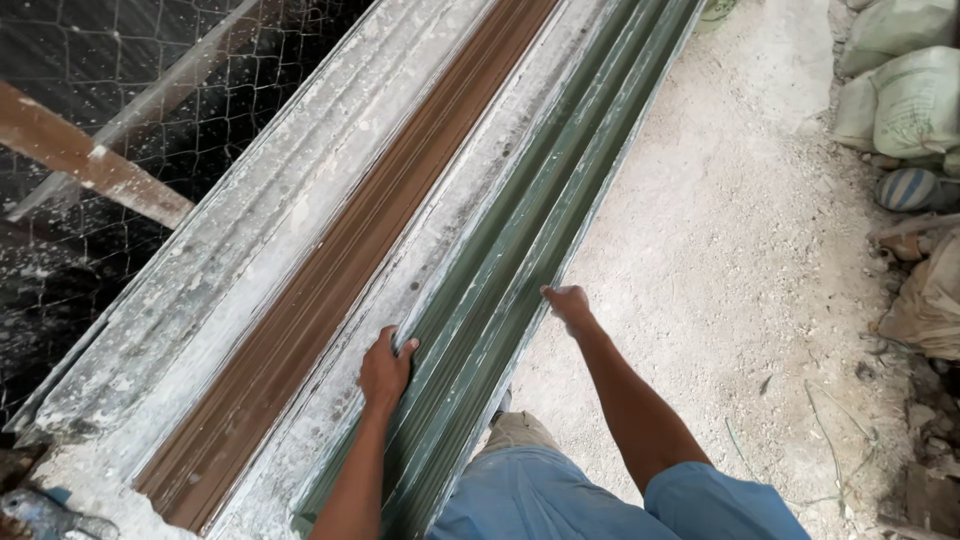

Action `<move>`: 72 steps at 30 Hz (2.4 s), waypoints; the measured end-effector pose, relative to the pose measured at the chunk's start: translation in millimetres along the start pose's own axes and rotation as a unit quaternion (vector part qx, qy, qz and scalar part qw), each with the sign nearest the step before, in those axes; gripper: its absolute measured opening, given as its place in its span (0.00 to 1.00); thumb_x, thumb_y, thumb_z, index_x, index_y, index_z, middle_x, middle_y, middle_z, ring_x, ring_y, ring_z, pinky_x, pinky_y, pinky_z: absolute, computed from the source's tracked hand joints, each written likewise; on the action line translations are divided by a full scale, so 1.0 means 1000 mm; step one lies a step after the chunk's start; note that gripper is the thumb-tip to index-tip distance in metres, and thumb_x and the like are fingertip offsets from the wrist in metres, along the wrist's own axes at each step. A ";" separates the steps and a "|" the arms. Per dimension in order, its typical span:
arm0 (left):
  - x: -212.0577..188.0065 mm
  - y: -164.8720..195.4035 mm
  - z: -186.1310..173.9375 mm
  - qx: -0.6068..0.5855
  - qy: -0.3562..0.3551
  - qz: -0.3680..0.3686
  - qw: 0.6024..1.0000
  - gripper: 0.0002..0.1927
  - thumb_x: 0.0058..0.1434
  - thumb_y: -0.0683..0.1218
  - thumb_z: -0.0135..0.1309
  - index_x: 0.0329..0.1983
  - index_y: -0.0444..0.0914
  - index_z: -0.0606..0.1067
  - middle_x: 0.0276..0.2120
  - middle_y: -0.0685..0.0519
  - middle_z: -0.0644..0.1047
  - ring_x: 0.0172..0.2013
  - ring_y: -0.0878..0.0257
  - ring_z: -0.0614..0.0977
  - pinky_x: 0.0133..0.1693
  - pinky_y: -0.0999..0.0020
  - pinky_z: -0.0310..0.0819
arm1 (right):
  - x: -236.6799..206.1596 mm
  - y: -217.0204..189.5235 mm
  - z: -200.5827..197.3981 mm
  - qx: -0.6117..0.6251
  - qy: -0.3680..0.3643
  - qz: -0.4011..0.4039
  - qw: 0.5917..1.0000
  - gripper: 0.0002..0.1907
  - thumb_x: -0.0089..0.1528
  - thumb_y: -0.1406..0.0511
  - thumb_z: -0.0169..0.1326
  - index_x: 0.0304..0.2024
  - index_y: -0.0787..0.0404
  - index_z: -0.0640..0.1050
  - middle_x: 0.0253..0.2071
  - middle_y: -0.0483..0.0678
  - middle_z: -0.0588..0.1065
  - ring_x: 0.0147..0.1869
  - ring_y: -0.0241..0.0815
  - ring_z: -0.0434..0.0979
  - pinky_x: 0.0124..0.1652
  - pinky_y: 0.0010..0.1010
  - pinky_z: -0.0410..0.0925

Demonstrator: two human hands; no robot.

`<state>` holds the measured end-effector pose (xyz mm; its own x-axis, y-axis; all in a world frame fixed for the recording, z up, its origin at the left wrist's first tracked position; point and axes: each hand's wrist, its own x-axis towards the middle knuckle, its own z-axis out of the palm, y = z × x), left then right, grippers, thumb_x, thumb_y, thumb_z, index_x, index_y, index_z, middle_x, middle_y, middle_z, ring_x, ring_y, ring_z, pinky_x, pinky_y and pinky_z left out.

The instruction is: The person cleans a dusty workbench surface using a brush and a sponge, sweeping debris toward the edge. They then handle two long decorative molding pieces, moving them aside and back, and finally pick up a bucket containing a dark object.

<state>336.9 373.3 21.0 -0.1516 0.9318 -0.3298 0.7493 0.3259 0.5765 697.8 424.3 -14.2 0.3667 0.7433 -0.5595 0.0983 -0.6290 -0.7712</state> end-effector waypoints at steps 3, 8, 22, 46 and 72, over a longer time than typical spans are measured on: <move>0.001 0.001 -0.003 0.000 -0.007 0.006 1.000 0.30 0.62 0.61 0.56 0.64 0.46 0.72 0.44 0.42 0.81 0.48 0.44 0.81 0.47 0.46 0.74 | -0.002 -0.002 0.000 -0.018 -0.012 -0.027 0.999 0.25 0.62 0.55 0.64 0.24 0.65 0.69 0.22 0.46 0.66 0.24 0.37 0.63 0.24 0.36 0.61; -0.003 -0.011 -0.004 -0.013 0.026 0.057 0.998 0.29 0.62 0.61 0.57 0.63 0.45 0.72 0.43 0.40 0.80 0.45 0.42 0.81 0.46 0.46 0.74 | -0.012 0.005 0.007 -0.003 0.014 -0.069 0.997 0.19 0.60 0.57 0.65 0.32 0.62 0.71 0.27 0.46 0.72 0.27 0.34 0.70 0.27 0.32 0.69; -0.159 -0.165 -0.053 0.055 0.276 -0.078 0.956 0.25 0.67 0.53 0.52 0.62 0.34 0.72 0.57 0.33 0.72 0.57 0.36 0.71 0.55 0.41 0.65 | -0.022 0.023 0.010 0.053 -0.057 -0.094 0.993 0.47 0.67 0.48 0.57 0.77 0.54 0.47 0.44 0.49 0.66 0.46 0.42 0.65 0.46 0.45 0.70; -0.212 -0.163 -0.032 0.105 0.261 -0.282 0.917 0.19 0.67 0.51 0.53 0.53 0.33 0.75 0.43 0.37 0.78 0.45 0.41 0.79 0.44 0.43 0.72 | 0.018 -0.024 -0.008 -0.471 -0.143 -0.035 0.869 0.34 0.67 0.46 0.46 0.64 0.63 0.66 0.59 0.59 0.73 0.62 0.59 0.74 0.58 0.52 0.67; 0.064 -0.005 -0.063 0.448 0.027 0.078 0.890 0.25 0.67 0.49 0.42 0.67 0.47 0.65 0.76 0.50 0.49 0.74 0.50 0.50 0.66 0.26 0.45 | 0.188 -0.250 0.201 0.097 -0.167 0.084 0.978 0.41 0.57 0.62 0.57 0.71 0.55 0.57 0.76 0.52 0.51 0.75 0.58 0.52 0.70 0.51 0.52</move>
<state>282.4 441.6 43.8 -0.0142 0.9687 -0.2479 0.9739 -0.0427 -0.2228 556.2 767.3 12.3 0.0367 0.6870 -0.7258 -0.1269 -0.7172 -0.6852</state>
